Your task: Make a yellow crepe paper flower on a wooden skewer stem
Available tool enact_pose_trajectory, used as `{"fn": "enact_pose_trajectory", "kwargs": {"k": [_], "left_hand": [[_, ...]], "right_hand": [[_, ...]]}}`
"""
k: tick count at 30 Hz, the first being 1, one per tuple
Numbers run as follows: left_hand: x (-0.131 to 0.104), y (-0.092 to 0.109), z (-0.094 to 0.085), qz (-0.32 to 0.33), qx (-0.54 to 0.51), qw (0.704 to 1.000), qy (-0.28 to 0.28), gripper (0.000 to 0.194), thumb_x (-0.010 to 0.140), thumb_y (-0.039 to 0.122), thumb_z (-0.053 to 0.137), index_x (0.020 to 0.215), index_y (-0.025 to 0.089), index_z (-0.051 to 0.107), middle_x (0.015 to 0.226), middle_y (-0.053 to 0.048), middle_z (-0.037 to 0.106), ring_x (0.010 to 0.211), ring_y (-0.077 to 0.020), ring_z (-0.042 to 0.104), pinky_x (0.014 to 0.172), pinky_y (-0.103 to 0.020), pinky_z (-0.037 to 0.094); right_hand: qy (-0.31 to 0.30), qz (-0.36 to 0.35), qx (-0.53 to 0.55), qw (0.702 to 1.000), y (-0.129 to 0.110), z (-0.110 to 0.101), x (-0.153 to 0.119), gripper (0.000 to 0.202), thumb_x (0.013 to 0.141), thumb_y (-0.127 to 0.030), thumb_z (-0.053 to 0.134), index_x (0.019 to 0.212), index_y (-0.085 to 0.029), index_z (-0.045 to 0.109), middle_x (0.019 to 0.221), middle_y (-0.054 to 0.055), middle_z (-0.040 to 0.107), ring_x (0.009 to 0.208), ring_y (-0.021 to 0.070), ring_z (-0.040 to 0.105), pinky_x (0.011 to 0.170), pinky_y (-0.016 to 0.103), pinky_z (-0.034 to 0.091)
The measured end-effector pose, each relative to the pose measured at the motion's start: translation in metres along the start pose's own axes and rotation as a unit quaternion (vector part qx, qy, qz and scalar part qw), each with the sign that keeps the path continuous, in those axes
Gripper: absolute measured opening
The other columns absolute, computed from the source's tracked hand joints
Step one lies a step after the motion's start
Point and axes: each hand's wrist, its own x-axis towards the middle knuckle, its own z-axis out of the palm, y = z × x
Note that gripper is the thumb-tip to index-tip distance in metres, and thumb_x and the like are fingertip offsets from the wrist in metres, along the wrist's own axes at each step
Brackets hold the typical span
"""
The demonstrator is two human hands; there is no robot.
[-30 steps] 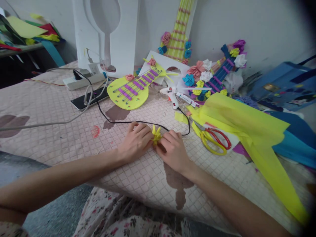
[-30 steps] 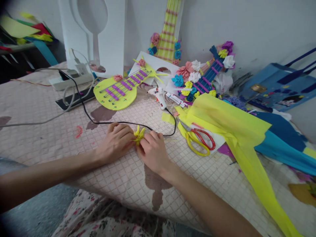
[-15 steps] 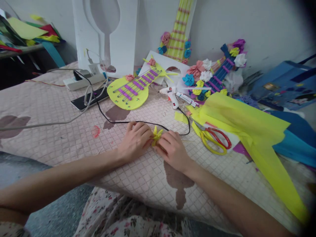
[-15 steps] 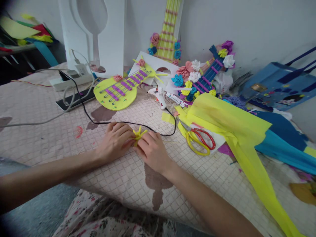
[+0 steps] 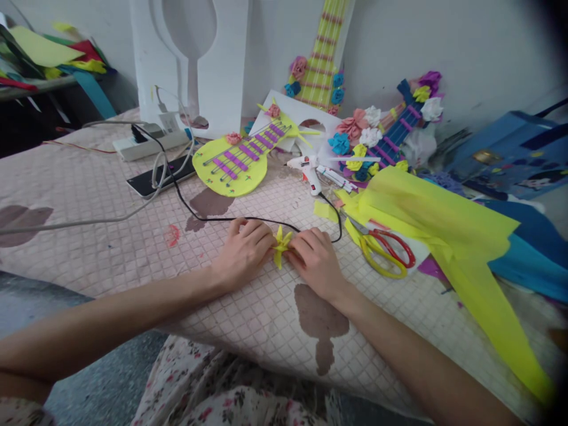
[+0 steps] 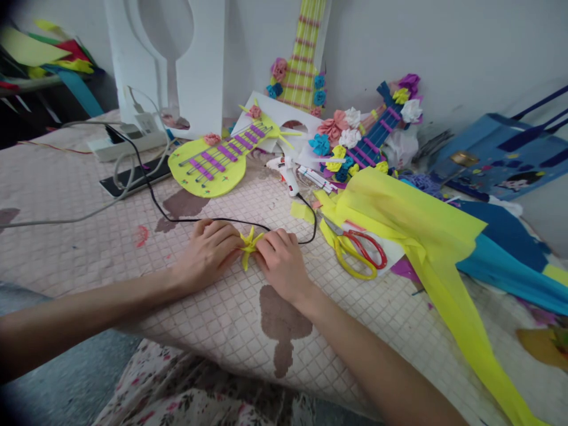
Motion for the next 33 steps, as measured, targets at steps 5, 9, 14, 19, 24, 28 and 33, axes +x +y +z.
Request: {"fn": "enact_pose_trajectory", "kwargs": {"k": [5, 9, 14, 19, 24, 28, 33], "left_hand": [[0.001, 0.001, -0.001, -0.003, -0.005, 1.0, 0.003, 0.016, 0.092, 0.021, 0.044, 0.088, 0.018, 0.06, 0.092, -0.005, 0.064, 0.094, -0.021, 0.051, 0.088, -0.042, 0.031], [0.001, 0.0, 0.0, -0.007, -0.011, 1.0, -0.004, 0.012, 0.09, 0.022, 0.049, 0.091, 0.019, 0.06, 0.094, -0.005, 0.063, 0.093, -0.0216, 0.05, 0.087, -0.042, 0.031], [0.002, -0.001, 0.003, -0.001, -0.01, 1.0, -0.006, 0.012, 0.09, 0.022, 0.049, 0.087, 0.018, 0.06, 0.089, -0.005, 0.062, 0.092, -0.0218, 0.05, 0.085, -0.041, 0.032], [0.003, 0.0, 0.001, -0.003, -0.018, 1.0, 0.003, 0.014, 0.091, 0.023, 0.047, 0.086, 0.017, 0.059, 0.087, -0.005, 0.062, 0.091, -0.0213, 0.05, 0.084, -0.041, 0.032], [0.003, 0.001, 0.001, -0.005, -0.019, 1.0, 0.002, 0.009, 0.088, 0.021, 0.05, 0.083, 0.017, 0.056, 0.085, -0.004, 0.061, 0.088, -0.0208, 0.049, 0.084, -0.04, 0.033], [0.002, 0.0, 0.002, -0.005, -0.019, 1.0, 0.011, 0.004, 0.086, 0.02, 0.052, 0.083, 0.019, 0.055, 0.086, -0.004, 0.061, 0.091, -0.0212, 0.049, 0.085, -0.041, 0.032], [0.003, 0.0, 0.0, -0.03, -0.02, 0.999, 0.003, 0.006, 0.087, 0.022, 0.052, 0.084, 0.018, 0.055, 0.087, -0.005, 0.06, 0.091, -0.0219, 0.049, 0.084, -0.041, 0.033]], "right_hand": [[-0.016, -0.006, -0.029, 0.999, -0.001, -0.001, 0.001, 0.016, 0.09, -0.024, 0.051, 0.078, -0.018, 0.058, 0.081, 0.004, 0.06, 0.082, 0.0196, 0.047, 0.073, 0.034, 0.034], [-0.022, -0.011, -0.043, 0.999, -0.002, -0.002, 0.003, 0.018, 0.091, -0.024, 0.05, 0.077, -0.018, 0.059, 0.081, 0.004, 0.061, 0.082, 0.0198, 0.047, 0.072, 0.033, 0.033], [-0.021, -0.012, -0.039, 0.999, 0.0, -0.001, 0.002, 0.019, 0.092, -0.024, 0.049, 0.076, -0.018, 0.059, 0.08, 0.004, 0.062, 0.081, 0.0199, 0.047, 0.071, 0.034, 0.033], [0.016, 0.03, 0.007, 0.999, -0.003, -0.006, 0.0, 0.019, 0.092, -0.028, 0.047, 0.081, -0.017, 0.059, 0.085, 0.006, 0.06, 0.085, 0.0201, 0.047, 0.073, 0.034, 0.035], [0.008, 0.033, 0.0, 0.999, -0.014, -0.006, 0.0, 0.026, 0.088, -0.032, 0.052, 0.066, -0.018, 0.054, 0.072, 0.004, 0.056, 0.081, 0.0198, 0.046, 0.071, 0.034, 0.034], [0.001, 0.015, -0.022, 1.0, -0.018, -0.001, 0.001, 0.021, 0.086, -0.023, 0.053, 0.066, -0.019, 0.055, 0.072, 0.003, 0.058, 0.082, 0.0195, 0.045, 0.071, 0.035, 0.031], [-0.008, -0.031, -0.065, 0.997, -0.016, 0.001, -0.001, 0.021, 0.087, -0.023, 0.053, 0.068, -0.018, 0.056, 0.073, 0.003, 0.057, 0.082, 0.0193, 0.044, 0.07, 0.036, 0.029]]}}
